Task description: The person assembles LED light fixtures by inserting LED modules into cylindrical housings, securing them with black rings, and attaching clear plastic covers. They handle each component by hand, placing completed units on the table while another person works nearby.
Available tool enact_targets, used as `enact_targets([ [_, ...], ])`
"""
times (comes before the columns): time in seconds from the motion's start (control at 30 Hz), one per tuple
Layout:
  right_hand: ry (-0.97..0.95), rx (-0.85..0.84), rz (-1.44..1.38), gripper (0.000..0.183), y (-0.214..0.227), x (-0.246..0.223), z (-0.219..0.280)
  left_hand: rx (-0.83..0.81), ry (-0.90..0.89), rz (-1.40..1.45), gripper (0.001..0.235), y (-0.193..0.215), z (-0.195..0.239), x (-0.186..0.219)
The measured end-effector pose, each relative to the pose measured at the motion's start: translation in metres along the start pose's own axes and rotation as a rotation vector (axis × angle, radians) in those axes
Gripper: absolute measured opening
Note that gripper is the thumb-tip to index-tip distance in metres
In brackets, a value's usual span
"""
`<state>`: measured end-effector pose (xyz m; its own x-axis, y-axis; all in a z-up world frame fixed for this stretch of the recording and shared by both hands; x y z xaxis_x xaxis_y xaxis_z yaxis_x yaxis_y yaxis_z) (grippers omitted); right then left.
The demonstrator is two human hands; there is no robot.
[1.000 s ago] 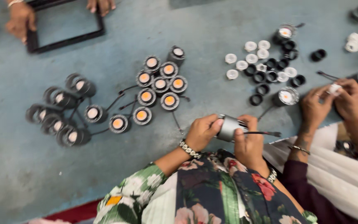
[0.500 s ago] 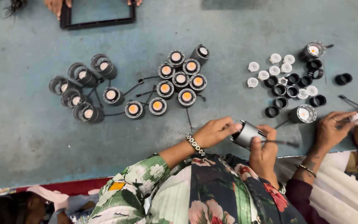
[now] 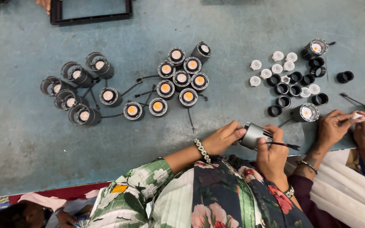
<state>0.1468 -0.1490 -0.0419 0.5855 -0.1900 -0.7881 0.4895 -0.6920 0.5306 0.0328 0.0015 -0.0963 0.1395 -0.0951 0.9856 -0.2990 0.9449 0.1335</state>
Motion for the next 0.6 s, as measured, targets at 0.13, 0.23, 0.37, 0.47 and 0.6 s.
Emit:
enact_targets([
  [0.13,-0.015,-0.029,0.108,0.041,-0.002,0.002,0.003,0.0,-0.009,0.151,0.042,-0.009,-0.002,-0.018],
  [0.23,-0.168,-0.033,-0.003,0.036,-0.008,0.008,-0.003,0.078,-0.084,0.079,0.043,-0.006,0.0,-0.022],
  [0.37,-0.33,-0.025,-0.124,0.035,-0.016,0.013,0.003,0.131,-0.117,-0.037,0.042,-0.001,0.007,-0.029],
  [0.47,-0.271,-0.056,-0.07,0.036,-0.022,0.013,0.007,0.083,-0.09,0.033,0.045,0.005,0.011,-0.035],
  [0.6,-0.196,-0.037,-0.068,0.036,-0.017,0.0,0.009,-0.035,-0.023,0.281,0.047,0.012,0.014,-0.027],
])
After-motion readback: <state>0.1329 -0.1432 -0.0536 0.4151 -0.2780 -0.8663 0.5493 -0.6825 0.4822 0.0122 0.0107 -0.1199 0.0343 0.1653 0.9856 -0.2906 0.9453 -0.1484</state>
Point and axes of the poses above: each hand's wrist, its own z-axis away from the middle knuckle, its own y-axis out of the back of the hand, x = y × z, the point moved 2 cm from there along -z, towards the middle knuckle, and after that the axes turned 10 degrees about -z, right-handed, at the moved point
